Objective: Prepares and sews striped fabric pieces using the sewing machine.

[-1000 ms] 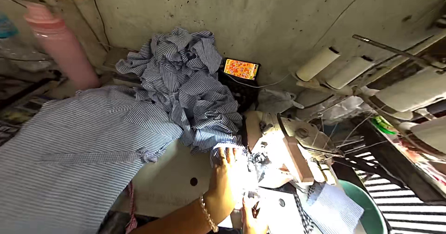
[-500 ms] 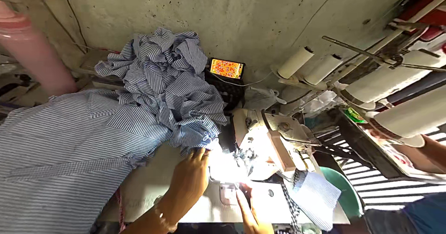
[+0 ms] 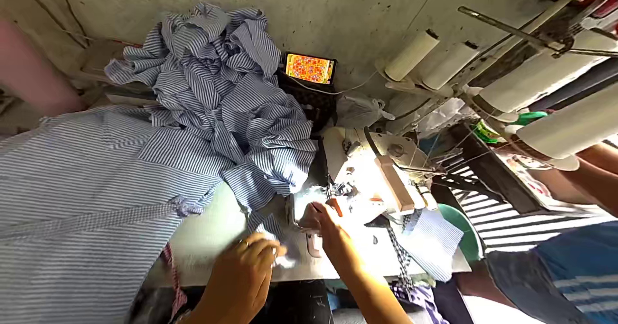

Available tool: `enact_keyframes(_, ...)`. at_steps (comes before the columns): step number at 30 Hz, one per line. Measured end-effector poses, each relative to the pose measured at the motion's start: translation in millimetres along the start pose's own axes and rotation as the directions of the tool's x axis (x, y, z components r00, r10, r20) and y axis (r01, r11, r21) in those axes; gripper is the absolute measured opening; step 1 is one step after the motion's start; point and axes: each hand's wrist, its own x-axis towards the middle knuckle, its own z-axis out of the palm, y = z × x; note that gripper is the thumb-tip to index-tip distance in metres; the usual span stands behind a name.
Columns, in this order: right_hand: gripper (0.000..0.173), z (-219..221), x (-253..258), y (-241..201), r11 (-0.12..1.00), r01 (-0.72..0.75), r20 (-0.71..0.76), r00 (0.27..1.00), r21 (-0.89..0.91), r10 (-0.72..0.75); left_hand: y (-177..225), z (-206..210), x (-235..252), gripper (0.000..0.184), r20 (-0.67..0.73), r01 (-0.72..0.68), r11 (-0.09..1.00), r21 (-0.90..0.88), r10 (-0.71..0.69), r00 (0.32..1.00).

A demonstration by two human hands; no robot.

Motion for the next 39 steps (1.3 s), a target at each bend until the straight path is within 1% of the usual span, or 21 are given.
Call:
enact_keyframes(2, 0.026, -5, -28, 3, 0.98, 0.016, 0.001, 1.0, 0.196, -0.016, -6, -18, -25, 0.034, 0.155, -0.018, 0.994, -0.108, 0.035, 0.987)
enact_keyframes(3, 0.03, -3, -44, 5, 0.933, -0.021, 0.075, 0.997, 0.36, -0.006, -10, -26, -38, 0.032, 0.245, 0.001, 0.984, -0.179, 0.044, 0.969)
enact_keyframes(4, 0.034, 5, -58, 9, 0.849, -0.065, 0.173, 0.984, 0.524, -0.032, -16, -32, -49, 0.032, 0.319, 0.038, 0.968, -0.249, 0.045, 0.947)
enact_keyframes(5, 0.038, 19, -68, 12, 0.752, -0.117, 0.256, 0.964, 0.649, -0.071, -22, -35, -61, 0.032, 0.361, 0.08, 0.947, -0.31, 0.039, 0.932)
enact_keyframes(6, 0.041, 35, -74, 13, 0.68, -0.182, 0.34, 0.935, 0.711, -0.105, -30, -34, -71, 0.033, 0.372, 0.12, 0.924, -0.363, 0.025, 0.928)
enact_keyframes(7, 0.042, 49, -75, 11, 0.651, -0.238, 0.401, 0.909, 0.721, -0.112, -37, -33, -81, 0.034, 0.372, 0.156, 0.903, -0.401, 0.005, 0.928)
enact_keyframes(8, 0.042, 59, -70, 5, 0.659, -0.272, 0.442, 0.891, 0.701, -0.102, -42, -32, -86, 0.035, 0.362, 0.183, 0.886, -0.425, -0.019, 0.932)
enact_keyframes(10, 0.04, 70, -49, -10, 0.713, -0.329, 0.526, 0.848, 0.619, -0.065, -47, -31, -90, 0.034, 0.337, 0.21, 0.881, -0.424, -0.061, 0.939)
enact_keyframes(12, 0.039, 75, -22, -23, 0.769, -0.38, 0.631, 0.775, 0.514, -0.039, -47, -32, -90, 0.033, 0.325, 0.215, 0.886, -0.41, -0.078, 0.942)
enact_keyframes(14, 0.04, 75, 0, -35, 0.809, -0.396, 0.708, 0.705, 0.434, -0.035, -45, -33, -90, 0.032, 0.321, 0.213, 0.891, -0.401, -0.081, 0.944)
enact_keyframes(16, 0.039, 77, 13, -45, 0.821, -0.41, 0.747, 0.665, 0.397, -0.029, -44, -32, -91, 0.032, 0.319, 0.214, 0.891, -0.401, -0.083, 0.944)
enact_keyframes(20, 0.033, 84, 21, -50, 0.82, -0.417, 0.756, 0.653, 0.393, -0.03, -44, -32, -90, 0.031, 0.327, 0.228, 0.88, -0.417, -0.088, 0.941)
enact_keyframes(25, 0.03, 78, 23, -60, 0.846, -0.438, 0.767, 0.639, 0.305, 0.055, -48, -30, -91, 0.03, 0.317, 0.218, 0.871, -0.44, -0.076, 0.945)
enact_keyframes(29, 0.038, 63, 22, -65, 0.889, -0.432, 0.782, 0.602, 0.153, 0.158, -48, -33, -89, 0.029, 0.325, 0.225, 0.862, -0.455, -0.075, 0.943)
enact_keyframes(33, 0.04, 60, 21, -62, 0.886, -0.441, 0.788, 0.593, 0.143, 0.168, -49, -33, -90, 0.028, 0.325, 0.227, 0.86, -0.457, -0.076, 0.943)
enact_keyframes(36, 0.041, 59, 20, -57, 0.871, -0.463, 0.78, 0.602, 0.166, 0.171, -49, -34, -90, 0.028, 0.321, 0.227, 0.862, -0.454, -0.079, 0.944)
enact_keyframes(39, 0.042, 60, 23, -59, 0.882, -0.457, 0.808, 0.559, 0.114, 0.185, -49, -34, -91, 0.029, 0.327, 0.233, 0.854, -0.464, -0.079, 0.942)
